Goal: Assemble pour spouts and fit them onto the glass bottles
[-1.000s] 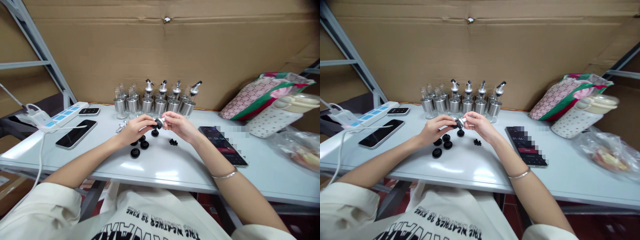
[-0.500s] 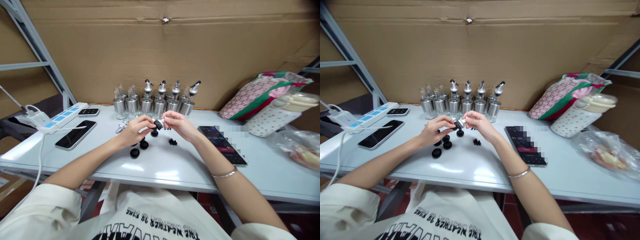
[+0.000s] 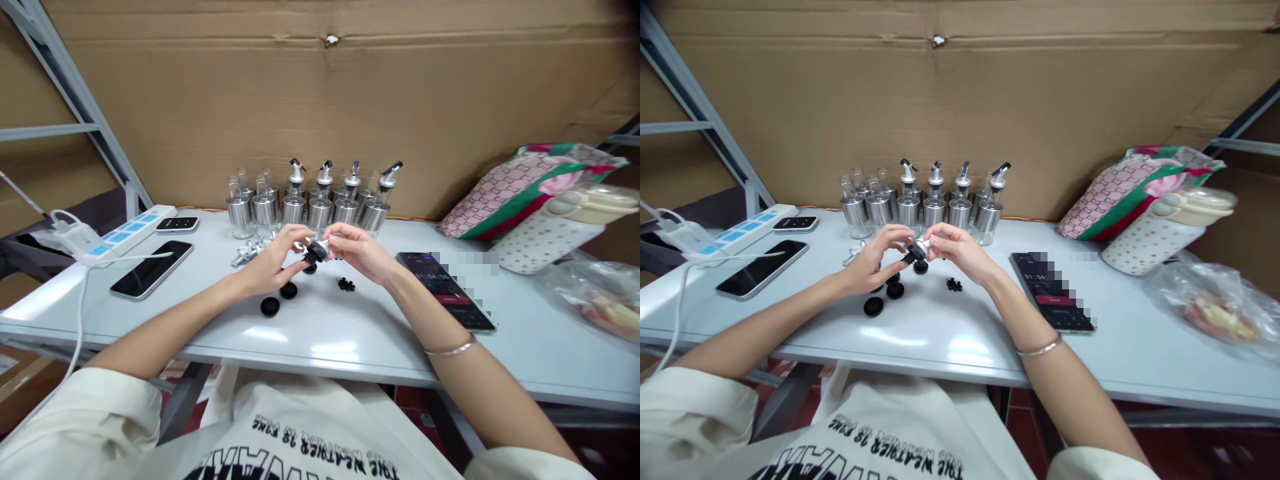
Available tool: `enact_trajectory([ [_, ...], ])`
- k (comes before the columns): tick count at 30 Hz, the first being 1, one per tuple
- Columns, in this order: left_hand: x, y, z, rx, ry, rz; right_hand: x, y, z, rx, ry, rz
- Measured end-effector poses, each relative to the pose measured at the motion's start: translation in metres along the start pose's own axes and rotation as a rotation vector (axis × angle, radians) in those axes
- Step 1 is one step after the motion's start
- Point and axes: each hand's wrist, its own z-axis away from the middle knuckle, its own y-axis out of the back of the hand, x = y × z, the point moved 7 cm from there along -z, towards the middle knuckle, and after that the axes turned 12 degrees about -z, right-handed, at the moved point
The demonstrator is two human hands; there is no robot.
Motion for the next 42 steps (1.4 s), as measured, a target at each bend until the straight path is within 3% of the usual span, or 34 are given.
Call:
enact_trajectory([
  [4, 0.0, -0.018, 0.004, -0.242, 0.005, -0.009, 0.003, -0.001, 0.0, -0.008, -0.027, 0.028],
  [6, 0.0, -0.021, 0.005, -0.283, 0.013, -0.017, 0.005, -0.002, 0.0, -0.009, -0.042, 0.032],
  [19, -0.002, -0.013, 0.003, -0.238, 0.073, -0.019, 0.007, -0.009, 0.001, -0.04, -0.084, -0.055],
  [32, 0.004, -0.012, 0.001, -0.232, 0.045, -0.061, 0.009, -0.014, 0.003, -0.056, -0.104, -0.059],
  [34, 0.003, -0.013, 0.002, -0.246, 0.049, -0.09, 0.009, -0.012, 0.002, -0.035, -0.07, 0.041],
  [42, -0.013, -0.012, 0.004, -0.216, 0.217, -0.101, 0.007, -0.019, 0.001, -0.016, 0.096, 0.816],
])
